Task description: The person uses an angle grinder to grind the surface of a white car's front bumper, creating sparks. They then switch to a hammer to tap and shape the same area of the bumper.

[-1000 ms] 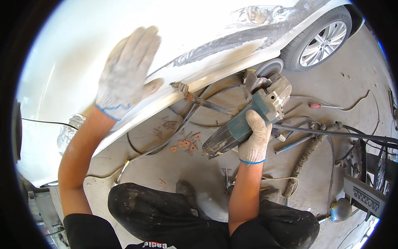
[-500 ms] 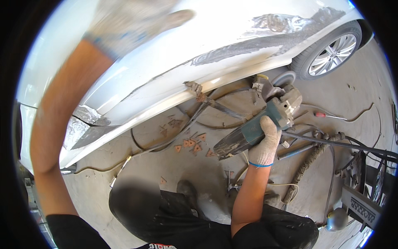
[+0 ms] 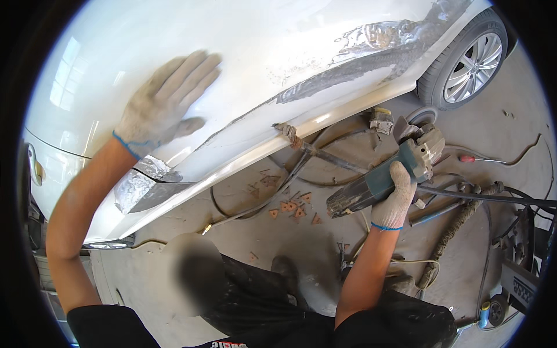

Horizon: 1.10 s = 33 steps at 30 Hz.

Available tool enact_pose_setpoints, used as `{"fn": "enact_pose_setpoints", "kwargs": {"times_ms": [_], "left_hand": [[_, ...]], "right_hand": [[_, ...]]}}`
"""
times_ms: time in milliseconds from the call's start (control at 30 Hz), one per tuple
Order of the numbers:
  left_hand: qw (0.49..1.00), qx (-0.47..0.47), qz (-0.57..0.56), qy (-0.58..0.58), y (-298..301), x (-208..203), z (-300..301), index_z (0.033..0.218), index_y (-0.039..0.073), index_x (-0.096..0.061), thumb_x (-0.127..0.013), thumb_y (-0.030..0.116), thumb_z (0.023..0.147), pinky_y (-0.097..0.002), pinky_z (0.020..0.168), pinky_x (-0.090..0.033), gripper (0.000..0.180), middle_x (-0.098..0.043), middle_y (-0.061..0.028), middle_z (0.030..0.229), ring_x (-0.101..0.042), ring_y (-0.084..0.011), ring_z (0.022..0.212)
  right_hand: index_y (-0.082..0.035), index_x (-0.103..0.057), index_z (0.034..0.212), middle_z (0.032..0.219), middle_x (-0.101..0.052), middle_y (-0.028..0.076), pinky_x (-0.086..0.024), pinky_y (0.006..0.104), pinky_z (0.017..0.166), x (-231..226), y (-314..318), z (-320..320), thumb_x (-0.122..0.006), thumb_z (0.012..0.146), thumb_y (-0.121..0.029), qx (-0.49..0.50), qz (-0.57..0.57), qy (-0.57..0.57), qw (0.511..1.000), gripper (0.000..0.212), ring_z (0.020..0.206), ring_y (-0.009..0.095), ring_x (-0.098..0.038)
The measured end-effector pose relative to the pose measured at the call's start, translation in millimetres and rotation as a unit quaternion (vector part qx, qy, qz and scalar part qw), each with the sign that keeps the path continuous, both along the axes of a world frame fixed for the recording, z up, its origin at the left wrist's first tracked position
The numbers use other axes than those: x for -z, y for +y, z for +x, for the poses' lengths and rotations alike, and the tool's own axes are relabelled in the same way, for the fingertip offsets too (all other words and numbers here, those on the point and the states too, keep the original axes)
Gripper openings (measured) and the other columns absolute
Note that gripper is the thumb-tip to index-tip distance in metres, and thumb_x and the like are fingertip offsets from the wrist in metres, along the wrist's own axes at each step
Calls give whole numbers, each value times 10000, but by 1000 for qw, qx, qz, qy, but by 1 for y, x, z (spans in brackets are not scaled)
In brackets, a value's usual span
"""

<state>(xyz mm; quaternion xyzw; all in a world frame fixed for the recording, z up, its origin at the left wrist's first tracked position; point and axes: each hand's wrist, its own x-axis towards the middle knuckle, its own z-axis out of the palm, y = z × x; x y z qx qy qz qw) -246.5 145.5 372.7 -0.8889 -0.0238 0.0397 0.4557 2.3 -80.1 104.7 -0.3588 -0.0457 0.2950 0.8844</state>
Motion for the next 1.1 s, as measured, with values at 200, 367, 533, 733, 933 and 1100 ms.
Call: {"fn": "enact_pose_setpoints", "kwargs": {"times_ms": [200, 367, 533, 733, 933, 1100], "left_hand": [[994, -63, -74, -40, -20, 19, -51, 1389, 24, -526, -837, 380, 600, -360, 1176, -353, 920, -457, -101, 1505, -407, -250, 1402], [996, -48, -52, -51, -21, 36, -17, 1419, 28, -496, -769, 480, 703, -354, 1187, -333, 890, -420, -96, 1540, -374, -224, 1431], [996, -10, -66, -65, -11, 51, 54, 1529, 69, -319, -636, 567, 856, -342, 1224, -265, 896, -275, -80, 1620, -267, -198, 1488], [989, 18, -97, -108, -5, 57, 90, 1574, 93, -197, -555, 576, 925, -330, 1244, -217, 885, -186, -67, 1648, -184, -185, 1514], [988, -14, -111, -109, -12, 61, 21, 1452, 63, -459, -733, 482, 782, -345, 1197, -313, 837, -410, -78, 1545, -360, -214, 1436], [982, -65, -139, -110, -22, 76, -38, 1333, 17, -559, -789, 356, 716, -388, 1152, -368, 742, -488, -126, 1467, -450, -284, 1358]], "right_hand": [[-19, -554, 1235, 961, -622, 106, -560, 360, 732, 4, 2, 10, -724, 807, -210, 12, 4, 17, 1000, 498, 827, 232, -648], [-29, -568, 1218, 1008, -637, 108, -567, 385, 785, -9, -2, 0, -708, 822, -245, -40, 6, -22, 999, 473, 871, 252, -658], [-35, -572, 1219, 1025, -637, 114, -570, 399, 805, -6, -4, -7, -708, 824, -268, -46, -22, -30, 998, 478, 899, 267, -660], [-21, -565, 1230, 1018, -638, 125, -559, 414, 828, 1, -3, -6, -709, 823, -257, -13, -36, 3, 999, 492, 904, 272, -657], [-15, -561, 1234, 997, -645, 134, -552, 420, 847, -5, -4, -12, -704, 817, -239, -35, -24, -20, 999, 494, 902, 284, -654], [-15, -562, 1238, 994, -650, 135, -550, 422, 853, -2, -5, -11, -709, 810, -248, -46, -30, -26, 998, 509, 910, 286, -655]]}}
